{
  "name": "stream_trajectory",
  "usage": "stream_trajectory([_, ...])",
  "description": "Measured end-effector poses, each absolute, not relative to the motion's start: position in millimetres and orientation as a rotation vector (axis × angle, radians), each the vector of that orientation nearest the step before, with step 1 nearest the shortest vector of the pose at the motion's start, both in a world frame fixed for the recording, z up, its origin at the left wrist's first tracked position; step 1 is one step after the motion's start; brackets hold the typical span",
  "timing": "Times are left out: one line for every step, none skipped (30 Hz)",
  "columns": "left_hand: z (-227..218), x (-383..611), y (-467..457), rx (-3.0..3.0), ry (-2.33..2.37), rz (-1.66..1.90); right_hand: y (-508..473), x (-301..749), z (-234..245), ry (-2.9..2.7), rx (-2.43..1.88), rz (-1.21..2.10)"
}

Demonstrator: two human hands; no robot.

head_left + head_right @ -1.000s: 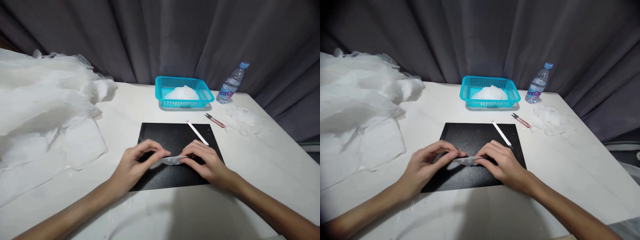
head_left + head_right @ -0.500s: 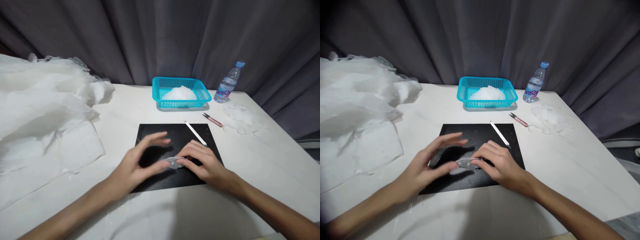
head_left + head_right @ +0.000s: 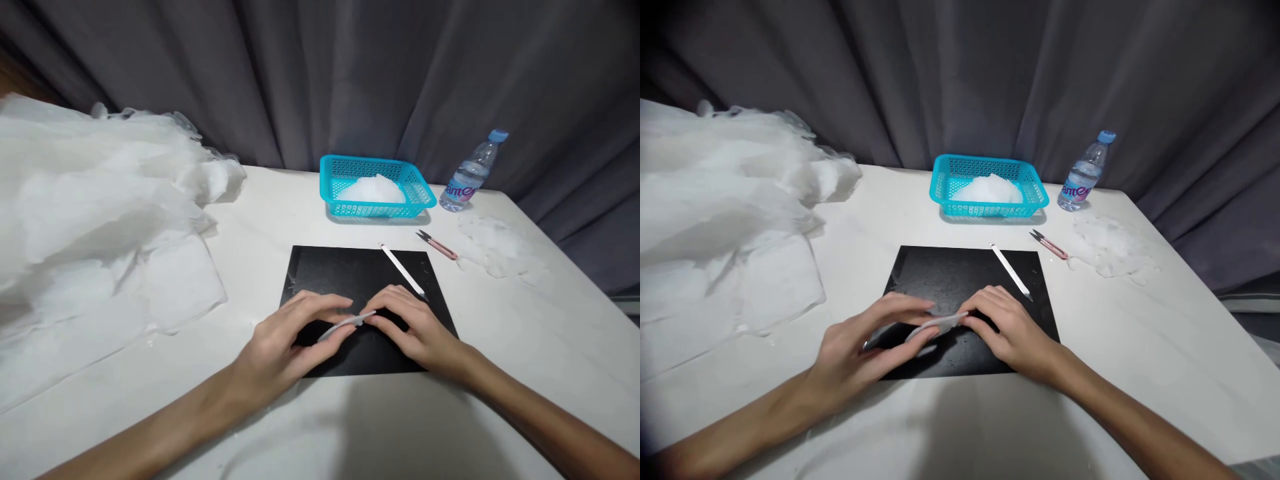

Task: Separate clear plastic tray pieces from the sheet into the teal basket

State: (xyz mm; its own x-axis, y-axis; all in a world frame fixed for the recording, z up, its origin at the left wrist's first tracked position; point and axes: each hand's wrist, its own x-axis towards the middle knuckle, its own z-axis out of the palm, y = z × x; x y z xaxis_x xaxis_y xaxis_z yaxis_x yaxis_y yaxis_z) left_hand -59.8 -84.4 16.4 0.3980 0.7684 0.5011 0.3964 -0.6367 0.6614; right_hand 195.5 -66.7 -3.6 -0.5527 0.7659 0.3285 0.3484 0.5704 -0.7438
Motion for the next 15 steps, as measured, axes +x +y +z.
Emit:
stream_trajectory([17.0, -59.4, -84.8, 2.224, 0.976, 1.133, -66.7, 194.8, -4.1, -2.158, -0.886, 0.818])
stream_trajectory([17.4, -59.1, -85.0, 2.228, 0.951, 1.131, -66.8, 194.0, -4.5, -2.166, -0.888, 0.813])
stream_trajectory([17.5, -58.9, -85.1, 2.231, 0.926, 1.135, -67.0, 193.3, -4.8, -2.171, -0.890, 0.813])
stream_trajectory([17.3, -58.9, -85.0, 2.234, 0.902, 1.136, -67.1, 192.6, -4.9, -2.173, -0.892, 0.815])
stream_trajectory([16.8, -58.9, -84.9, 2.234, 0.885, 1.139, -67.3, 192.0, -5.1, -2.174, -0.895, 0.816])
stream_trajectory([16.0, -59.0, -84.7, 2.234, 0.876, 1.141, -67.5, 191.4, -5.1, -2.172, -0.897, 0.817])
stream_trajectory([15.1, -59.1, -84.6, 2.234, 0.871, 1.141, -67.8, 191.0, -5.3, -2.169, -0.898, 0.818])
stream_trajectory([14.1, -59.2, -84.5, 2.231, 0.874, 1.139, -67.9, 190.6, -5.5, -2.167, -0.896, 0.819])
stream_trajectory([13.1, -59.3, -84.5, 2.228, 0.878, 1.135, -68.1, 190.3, -5.8, -2.169, -0.895, 0.820])
stream_trajectory([12.2, -59.5, -84.6, 2.226, 0.884, 1.127, -68.2, 190.1, -6.2, -2.174, -0.893, 0.820])
stream_trajectory([11.5, -59.8, -84.7, 2.224, 0.887, 1.123, -68.2, 190.0, -6.7, -2.179, -0.893, 0.819])
stream_trajectory([11.1, -60.2, -84.8, 2.222, 0.889, 1.120, -68.2, 190.0, -7.2, -2.185, -0.893, 0.818])
stream_trajectory([11.2, -60.8, -84.8, 2.221, 0.890, 1.117, -68.0, 190.2, -7.6, -2.186, -0.893, 0.816])
stream_trajectory([11.5, -61.6, -84.7, 2.221, 0.893, 1.111, -67.7, 190.5, -7.9, -2.182, -0.891, 0.809])
stream_trajectory([12.2, -62.5, -84.4, 2.223, 0.897, 1.101, -67.4, 190.9, -8.0, -2.172, -0.884, 0.799])
